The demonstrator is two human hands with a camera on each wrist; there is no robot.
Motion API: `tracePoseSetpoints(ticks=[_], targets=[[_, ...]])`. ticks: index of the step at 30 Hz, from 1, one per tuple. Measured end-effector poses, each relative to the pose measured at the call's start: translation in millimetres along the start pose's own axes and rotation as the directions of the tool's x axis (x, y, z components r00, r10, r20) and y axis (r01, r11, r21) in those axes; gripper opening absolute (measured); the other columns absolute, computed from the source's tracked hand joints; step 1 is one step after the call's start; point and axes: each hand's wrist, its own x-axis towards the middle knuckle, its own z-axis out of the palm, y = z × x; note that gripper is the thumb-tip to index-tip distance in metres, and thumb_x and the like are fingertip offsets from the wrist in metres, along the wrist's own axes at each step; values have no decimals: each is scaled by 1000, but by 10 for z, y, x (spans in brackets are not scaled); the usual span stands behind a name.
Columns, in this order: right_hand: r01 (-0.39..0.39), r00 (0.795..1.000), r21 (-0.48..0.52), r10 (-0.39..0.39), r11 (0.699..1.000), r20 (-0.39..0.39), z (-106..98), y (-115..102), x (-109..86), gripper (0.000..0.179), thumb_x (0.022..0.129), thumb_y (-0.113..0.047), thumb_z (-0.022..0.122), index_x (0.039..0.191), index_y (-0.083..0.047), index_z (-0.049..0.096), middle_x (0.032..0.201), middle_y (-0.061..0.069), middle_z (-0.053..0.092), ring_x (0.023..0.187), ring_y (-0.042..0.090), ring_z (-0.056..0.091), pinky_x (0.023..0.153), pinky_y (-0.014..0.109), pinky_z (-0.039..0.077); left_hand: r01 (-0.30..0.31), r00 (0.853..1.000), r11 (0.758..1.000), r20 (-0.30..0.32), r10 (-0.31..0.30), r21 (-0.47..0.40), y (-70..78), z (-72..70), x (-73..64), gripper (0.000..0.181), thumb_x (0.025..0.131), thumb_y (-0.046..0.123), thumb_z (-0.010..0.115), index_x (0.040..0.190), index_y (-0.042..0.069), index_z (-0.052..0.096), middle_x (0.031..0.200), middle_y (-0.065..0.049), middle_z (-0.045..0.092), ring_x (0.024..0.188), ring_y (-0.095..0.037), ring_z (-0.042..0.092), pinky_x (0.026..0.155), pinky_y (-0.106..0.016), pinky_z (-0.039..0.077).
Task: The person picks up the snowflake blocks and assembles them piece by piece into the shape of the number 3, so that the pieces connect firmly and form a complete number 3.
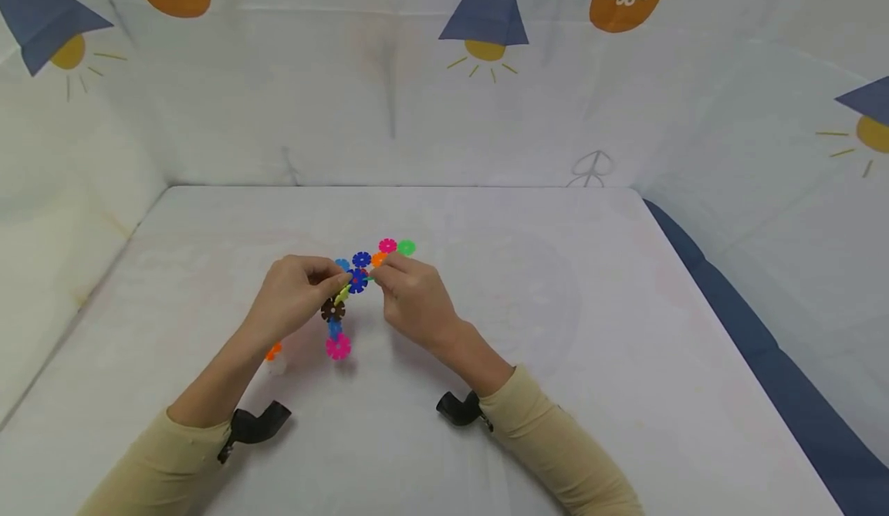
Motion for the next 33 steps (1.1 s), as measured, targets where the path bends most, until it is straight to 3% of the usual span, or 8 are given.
tracePoseSetpoints(ticks=[26,33], targets=[[37,998,-37,-38,999,-45,26,-26,8,14,85,11,66,81,1,75,76,6,68,68,15,67,67,18,57,34,999,999,3,-34,8,20,5,9,18,94,25,67,84,12,75,71,-3,68,65,-18,57,55,-30,45],[54,996,-56,-57,997,-63,34,-24,15,19,83,13,63,78,-1,74,73,5,67,65,14,65,65,19,56,40,999,999,-23,-40,-6,42,25,-18,18,94,24,67,85,11,76,70,-3,67,64,-19,57,55,-30,44]])
